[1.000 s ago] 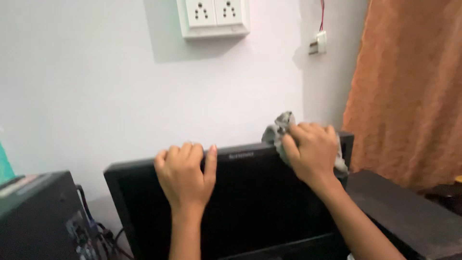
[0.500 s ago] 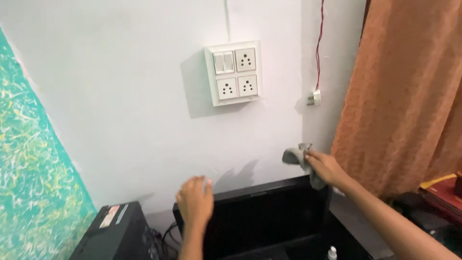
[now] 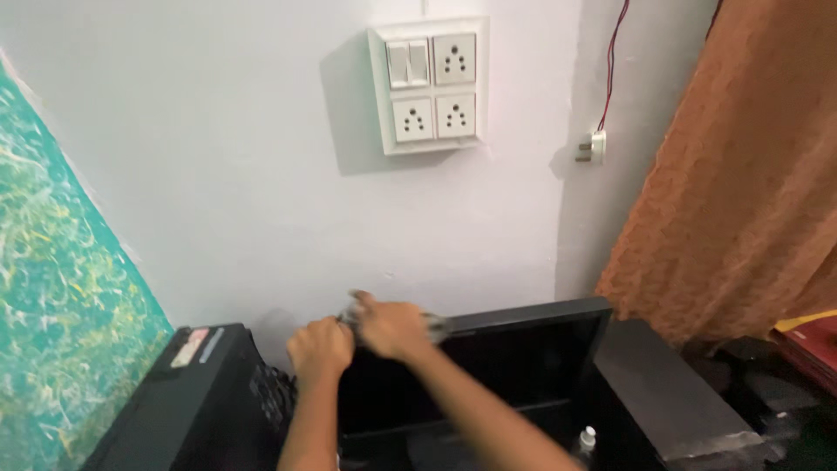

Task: The person wipes a computer keyboard with a cloth, then sprays a cleaning solution onto the cloth and wipes the monitor screen and its stand. The person also wipes the computer tower and places the spray bottle on the desk.

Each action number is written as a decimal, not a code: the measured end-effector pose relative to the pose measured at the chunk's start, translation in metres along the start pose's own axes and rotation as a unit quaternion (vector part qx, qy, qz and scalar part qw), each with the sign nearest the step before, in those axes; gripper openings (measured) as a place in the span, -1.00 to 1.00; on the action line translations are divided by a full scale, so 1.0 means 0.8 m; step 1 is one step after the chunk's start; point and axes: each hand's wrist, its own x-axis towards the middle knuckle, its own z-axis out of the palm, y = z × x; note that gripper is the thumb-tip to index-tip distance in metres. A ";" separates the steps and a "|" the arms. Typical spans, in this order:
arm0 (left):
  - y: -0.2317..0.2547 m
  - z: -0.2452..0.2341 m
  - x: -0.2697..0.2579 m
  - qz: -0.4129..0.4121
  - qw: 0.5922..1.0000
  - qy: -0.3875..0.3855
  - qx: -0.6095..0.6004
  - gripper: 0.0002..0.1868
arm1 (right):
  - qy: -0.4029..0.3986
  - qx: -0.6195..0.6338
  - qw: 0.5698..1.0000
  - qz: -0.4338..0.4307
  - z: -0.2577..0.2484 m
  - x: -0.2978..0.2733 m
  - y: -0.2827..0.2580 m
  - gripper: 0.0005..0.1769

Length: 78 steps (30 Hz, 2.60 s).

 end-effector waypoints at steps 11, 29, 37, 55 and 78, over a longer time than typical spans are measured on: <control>-0.002 -0.021 -0.002 -0.001 0.998 -0.053 -0.045 -0.58 | -0.073 0.024 0.997 0.025 -0.003 0.029 0.194 -0.46; -0.032 0.031 0.052 -0.184 0.933 -0.112 -0.288 -0.69 | -0.025 0.016 0.994 0.102 0.025 0.032 0.013 -0.42; -0.021 0.002 0.004 -0.158 0.946 -0.006 -0.283 -0.65 | 0.119 -0.015 0.993 0.011 0.021 -0.017 -0.001 -0.55; -0.002 -0.034 -0.013 -0.183 0.958 -0.040 -0.219 -0.67 | -0.236 -0.126 0.959 -0.094 0.062 0.123 0.239 -0.44; -0.005 -0.009 0.006 -0.140 0.976 0.017 -0.165 -0.70 | 0.015 -0.140 0.969 0.201 -0.124 -0.041 0.318 -0.49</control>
